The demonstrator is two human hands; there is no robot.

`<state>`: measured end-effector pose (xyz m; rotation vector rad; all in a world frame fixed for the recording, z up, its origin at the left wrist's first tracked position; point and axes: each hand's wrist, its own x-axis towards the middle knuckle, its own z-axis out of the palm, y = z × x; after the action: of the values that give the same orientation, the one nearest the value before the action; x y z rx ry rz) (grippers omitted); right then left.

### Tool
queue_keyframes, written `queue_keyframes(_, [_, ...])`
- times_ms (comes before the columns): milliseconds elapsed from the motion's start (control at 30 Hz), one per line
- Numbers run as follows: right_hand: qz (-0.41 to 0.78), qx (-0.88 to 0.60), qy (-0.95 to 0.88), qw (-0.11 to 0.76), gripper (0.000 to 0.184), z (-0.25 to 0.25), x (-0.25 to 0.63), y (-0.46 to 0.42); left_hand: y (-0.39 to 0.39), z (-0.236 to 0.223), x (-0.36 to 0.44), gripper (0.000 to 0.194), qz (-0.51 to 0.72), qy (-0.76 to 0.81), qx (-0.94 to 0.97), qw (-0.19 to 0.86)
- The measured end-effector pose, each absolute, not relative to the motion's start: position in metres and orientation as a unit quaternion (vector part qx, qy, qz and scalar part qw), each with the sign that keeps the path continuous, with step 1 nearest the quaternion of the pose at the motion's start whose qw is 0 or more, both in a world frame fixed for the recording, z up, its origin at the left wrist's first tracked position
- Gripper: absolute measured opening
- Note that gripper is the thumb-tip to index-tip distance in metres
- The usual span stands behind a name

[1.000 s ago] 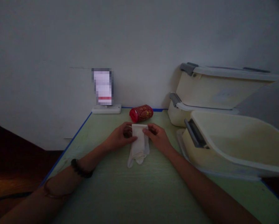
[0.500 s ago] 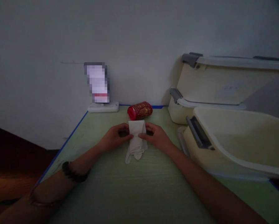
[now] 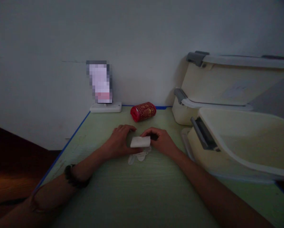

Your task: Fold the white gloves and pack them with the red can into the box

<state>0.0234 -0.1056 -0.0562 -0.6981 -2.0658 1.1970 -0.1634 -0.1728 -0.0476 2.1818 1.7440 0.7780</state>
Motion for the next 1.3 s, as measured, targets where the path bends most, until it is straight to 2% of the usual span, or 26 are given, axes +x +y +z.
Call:
queue_keyframes(167, [0.423, -0.268, -0.806, 0.316, 0.025, -0.055, 0.024, -0.106, -0.176, -0.043, -0.166, 0.066, 0.222, 0.556, 0.790, 0.133])
queue_keyframes(367, [0.383, -0.242, -0.838, 0.304, 0.031, -0.056, 0.025, -0.106, -0.178, -0.039, -0.169, 0.064, 0.235, 0.524, 0.802, 0.167])
queue_keyframes(533, [0.277, -0.167, -0.902, 0.287, 0.036, -0.054, 0.035, -0.105, -0.179, -0.040, -0.167, 0.059, 0.234, 0.517, 0.809, 0.154])
queue_keyframes(667, [0.213, -0.168, -0.923, 0.272, 0.041, -0.047, 0.041, -0.114, -0.180, -0.041, -0.167, 0.056, 0.252, 0.514, 0.805, 0.155])
queue_keyframes(833, [0.123, -0.151, -0.945, 0.264, 0.034, -0.046, 0.049, -0.128, -0.179, -0.041, -0.168, 0.053, 0.237, 0.506, 0.815, 0.150])
queue_keyframes(1033, [0.125, -0.152, -0.933, 0.303, 0.019, -0.050, 0.056, -0.130, -0.180, -0.039, -0.166, 0.048, 0.225, 0.507, 0.820, 0.145])
queue_keyframes(1300, [0.217, -0.151, -0.900, 0.346, 0.020, -0.050, 0.055, -0.128, -0.183, -0.034, -0.170, 0.052, 0.264, 0.451, 0.827, 0.208])
